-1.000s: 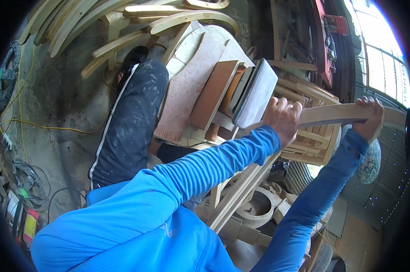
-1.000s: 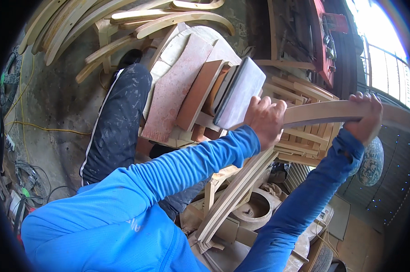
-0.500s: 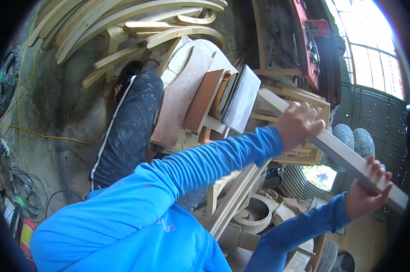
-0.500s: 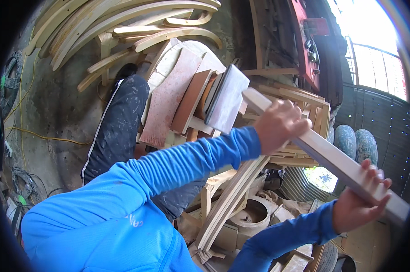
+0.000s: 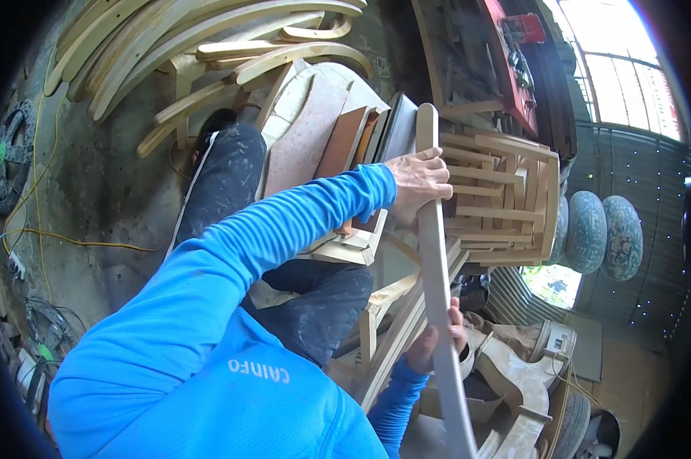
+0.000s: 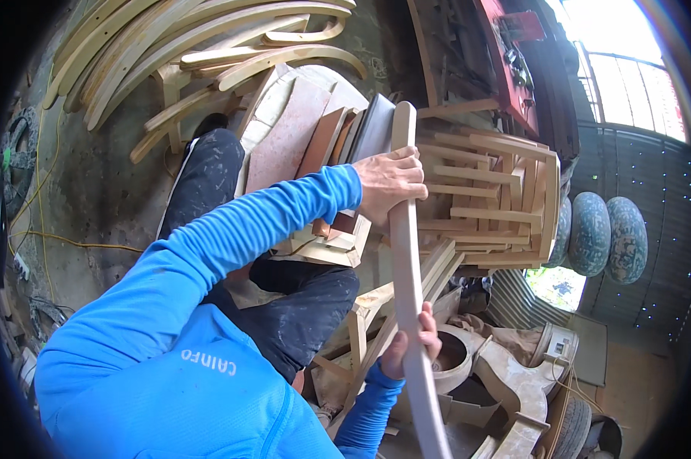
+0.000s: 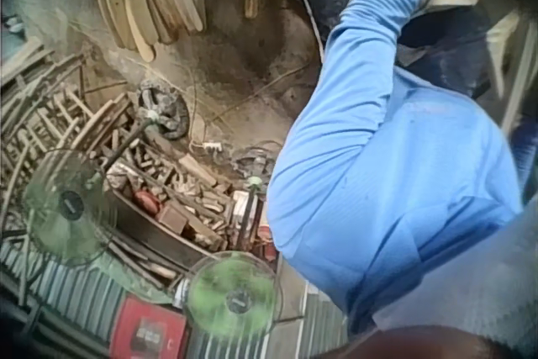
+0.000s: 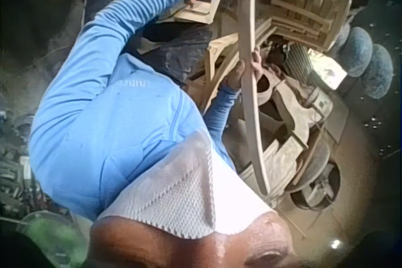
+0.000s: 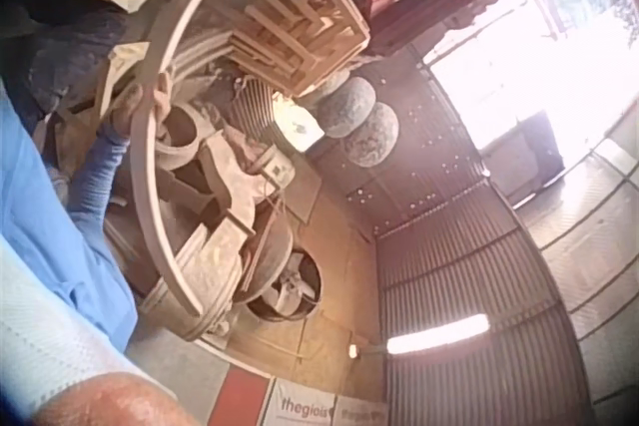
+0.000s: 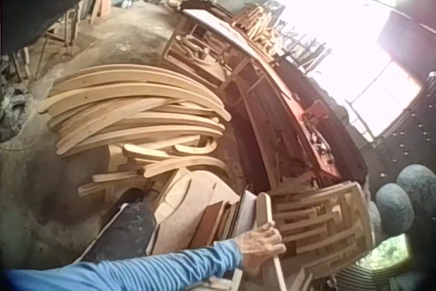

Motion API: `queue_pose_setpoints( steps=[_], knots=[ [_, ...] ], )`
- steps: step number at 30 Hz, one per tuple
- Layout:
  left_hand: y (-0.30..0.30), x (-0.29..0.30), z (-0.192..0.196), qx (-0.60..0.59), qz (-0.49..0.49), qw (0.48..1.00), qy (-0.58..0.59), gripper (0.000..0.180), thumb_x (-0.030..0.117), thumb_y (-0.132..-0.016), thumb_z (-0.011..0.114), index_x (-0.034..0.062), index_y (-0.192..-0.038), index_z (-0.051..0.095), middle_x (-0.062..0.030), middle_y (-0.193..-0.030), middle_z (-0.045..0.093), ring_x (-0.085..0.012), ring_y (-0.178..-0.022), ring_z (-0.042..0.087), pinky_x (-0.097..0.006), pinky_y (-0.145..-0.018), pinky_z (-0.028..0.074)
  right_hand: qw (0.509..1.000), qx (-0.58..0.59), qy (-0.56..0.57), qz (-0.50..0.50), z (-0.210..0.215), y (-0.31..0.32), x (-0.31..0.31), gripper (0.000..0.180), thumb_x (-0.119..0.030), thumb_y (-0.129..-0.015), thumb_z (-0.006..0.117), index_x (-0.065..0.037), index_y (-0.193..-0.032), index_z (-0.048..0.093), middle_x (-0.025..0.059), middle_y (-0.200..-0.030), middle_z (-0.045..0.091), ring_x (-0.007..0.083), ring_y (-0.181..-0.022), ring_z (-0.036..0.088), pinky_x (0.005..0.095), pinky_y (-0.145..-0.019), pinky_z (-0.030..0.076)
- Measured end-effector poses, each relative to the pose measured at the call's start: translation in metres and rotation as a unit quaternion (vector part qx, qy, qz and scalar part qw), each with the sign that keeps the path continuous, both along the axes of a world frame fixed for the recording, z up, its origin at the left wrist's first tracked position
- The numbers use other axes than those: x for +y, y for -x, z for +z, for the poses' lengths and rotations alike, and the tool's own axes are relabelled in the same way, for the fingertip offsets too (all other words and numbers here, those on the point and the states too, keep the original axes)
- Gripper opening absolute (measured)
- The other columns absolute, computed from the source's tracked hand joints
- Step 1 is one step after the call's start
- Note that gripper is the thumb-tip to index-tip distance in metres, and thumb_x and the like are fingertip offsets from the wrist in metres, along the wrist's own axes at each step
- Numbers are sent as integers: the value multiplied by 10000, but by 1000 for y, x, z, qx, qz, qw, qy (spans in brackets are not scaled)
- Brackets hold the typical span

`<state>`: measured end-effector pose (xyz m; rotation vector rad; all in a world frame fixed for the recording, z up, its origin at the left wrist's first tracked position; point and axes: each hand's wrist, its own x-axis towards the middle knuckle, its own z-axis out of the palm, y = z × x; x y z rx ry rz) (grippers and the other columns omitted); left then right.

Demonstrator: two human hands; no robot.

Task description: Sanding curved wooden furniture components using a manual sanding block in a workshop.

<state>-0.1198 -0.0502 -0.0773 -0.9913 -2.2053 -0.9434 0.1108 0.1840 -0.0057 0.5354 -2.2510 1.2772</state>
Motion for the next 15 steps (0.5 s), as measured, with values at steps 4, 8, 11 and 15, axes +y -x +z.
queue_pose_setpoints(
  steps=[4, 8, 11, 15],
  knots=[
    [-19, 8, -4, -6, -35, 999, 12, 718, 498, -544, 883, 106, -1100, 651, -107, -1114, 602, -282, -1234, 549, -526, -1257, 197, 999, -42, 24, -2, -14, -33, 5, 324, -93, -918, 714, -128, -1186, 536, 149, -1401, 561, 380, -1399, 474, 562, -1174, 359],
    [-49, 9, 3, -16, -12, 1000, 10, 718, 511, -535, 886, 76, -1048, 635, -114, -1085, 595, -290, -1177, 567, -523, -1214, 248, 992, -94, -53, -62, 11, -66, 24, 304, -95, -893, 733, -117, -1145, 565, 173, -1364, 579, 335, -1305, 532, 520, -1132, 393],
    [-69, 21, 19, -21, -11, 999, -27, 669, 448, -539, 907, 64, -1004, 617, -125, -1028, 587, -300, -1106, 584, -503, -1166, 320, 989, -68, -77, -102, 67, -72, 26, 388, -184, -818, 819, -49, -1092, 579, 238, -1212, 647, 330, -1135, 611, 486, -1025, 463],
    [-94, 31, 51, -86, 16, 987, -133, 899, 775, -524, 852, 38, -979, 610, -131, -981, 610, -320, -1047, 605, -480, -1054, 407, 989, -42, -122, -77, 163, -37, 46, 462, -349, -821, 825, -39, -1074, 595, 199, -1111, 643, 297, -1055, 606, 456, -968, 477]
  ],
)
